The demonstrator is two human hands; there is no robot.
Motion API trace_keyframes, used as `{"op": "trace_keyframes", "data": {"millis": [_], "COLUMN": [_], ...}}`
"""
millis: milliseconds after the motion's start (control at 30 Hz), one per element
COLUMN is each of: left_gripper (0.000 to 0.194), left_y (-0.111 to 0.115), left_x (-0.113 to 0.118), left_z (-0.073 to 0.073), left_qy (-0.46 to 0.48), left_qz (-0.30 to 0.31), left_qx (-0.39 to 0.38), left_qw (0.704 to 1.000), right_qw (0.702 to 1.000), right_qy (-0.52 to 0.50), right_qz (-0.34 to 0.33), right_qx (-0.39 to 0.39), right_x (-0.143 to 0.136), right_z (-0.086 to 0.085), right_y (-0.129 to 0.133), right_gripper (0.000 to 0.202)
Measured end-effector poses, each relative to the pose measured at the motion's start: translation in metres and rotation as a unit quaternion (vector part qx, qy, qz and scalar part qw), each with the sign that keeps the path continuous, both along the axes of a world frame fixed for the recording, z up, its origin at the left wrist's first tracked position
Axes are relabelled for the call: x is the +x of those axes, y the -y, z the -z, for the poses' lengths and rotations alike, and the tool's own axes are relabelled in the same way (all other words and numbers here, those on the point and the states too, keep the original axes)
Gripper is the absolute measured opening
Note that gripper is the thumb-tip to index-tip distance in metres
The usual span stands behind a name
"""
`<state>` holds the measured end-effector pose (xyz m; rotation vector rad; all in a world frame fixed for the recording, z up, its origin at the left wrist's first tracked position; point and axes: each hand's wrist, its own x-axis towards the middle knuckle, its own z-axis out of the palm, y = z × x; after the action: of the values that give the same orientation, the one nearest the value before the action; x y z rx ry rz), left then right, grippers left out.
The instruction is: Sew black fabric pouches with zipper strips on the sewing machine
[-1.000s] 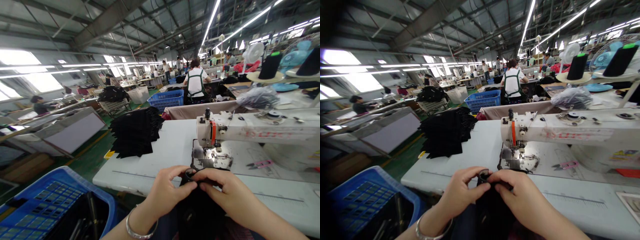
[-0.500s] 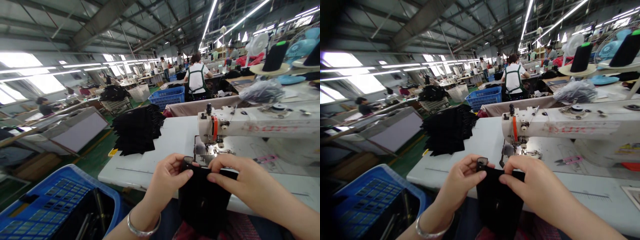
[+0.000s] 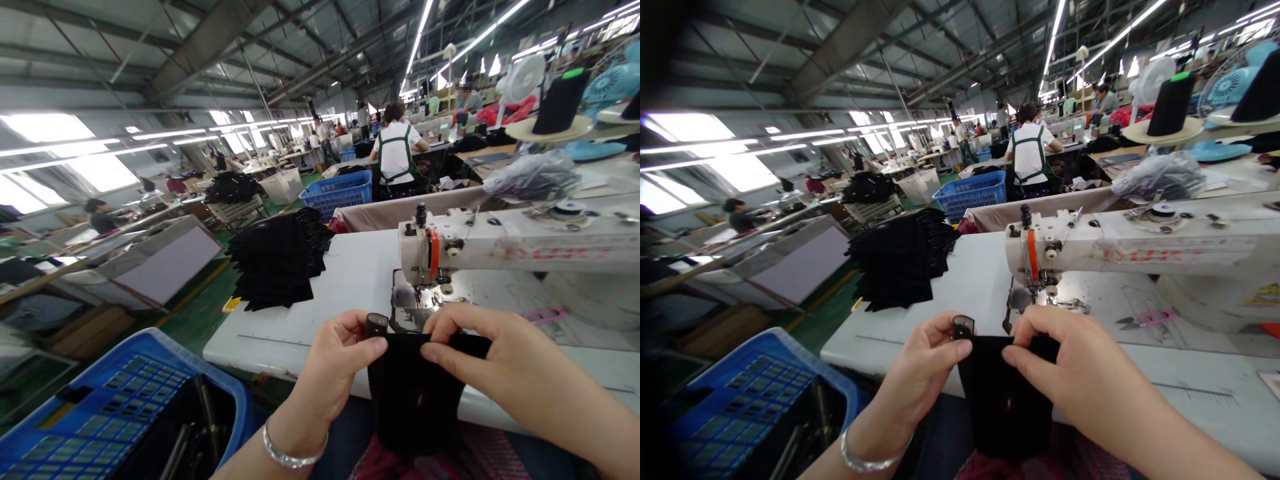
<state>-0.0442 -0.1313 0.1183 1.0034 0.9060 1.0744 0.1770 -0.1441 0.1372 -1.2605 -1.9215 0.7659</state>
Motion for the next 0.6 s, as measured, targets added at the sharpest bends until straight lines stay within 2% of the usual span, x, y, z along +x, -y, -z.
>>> {"op": "trace_keyframes", "data": {"millis": [133, 233, 433, 600], "left_gripper": [0.022, 0.02, 0.019, 0.025], "left_y": [-0.001, -0.004, -0.011, -0.013], "left_x": [-0.005, -0.015, -0.029, -0.028], "left_z": [0.001, -0.002, -0.005, 0.0], "left_qy": [-0.026, -0.077, -0.167, -0.164], "left_qz": [-0.02, -0.058, -0.074, -0.096], "left_qx": [0.02, 0.072, 0.109, 0.104], "left_qw": [0.999, 0.993, 0.977, 0.976], "right_qw": [1.0, 0.999, 0.976, 0.955], "right_qy": [0.006, -0.008, -0.191, -0.263], "right_qz": [0.006, 0.022, 0.06, 0.097], "right_qx": [-0.009, -0.025, -0.081, -0.095], "right_x": [0.007, 0.019, 0.024, 0.016], "right_z": [0.003, 0.009, 0.024, 0.028], "right_y": [0.0, 0.0, 0.002, 0.004], "right_gripper": [0.013, 0.011, 0.032, 0.035]}}
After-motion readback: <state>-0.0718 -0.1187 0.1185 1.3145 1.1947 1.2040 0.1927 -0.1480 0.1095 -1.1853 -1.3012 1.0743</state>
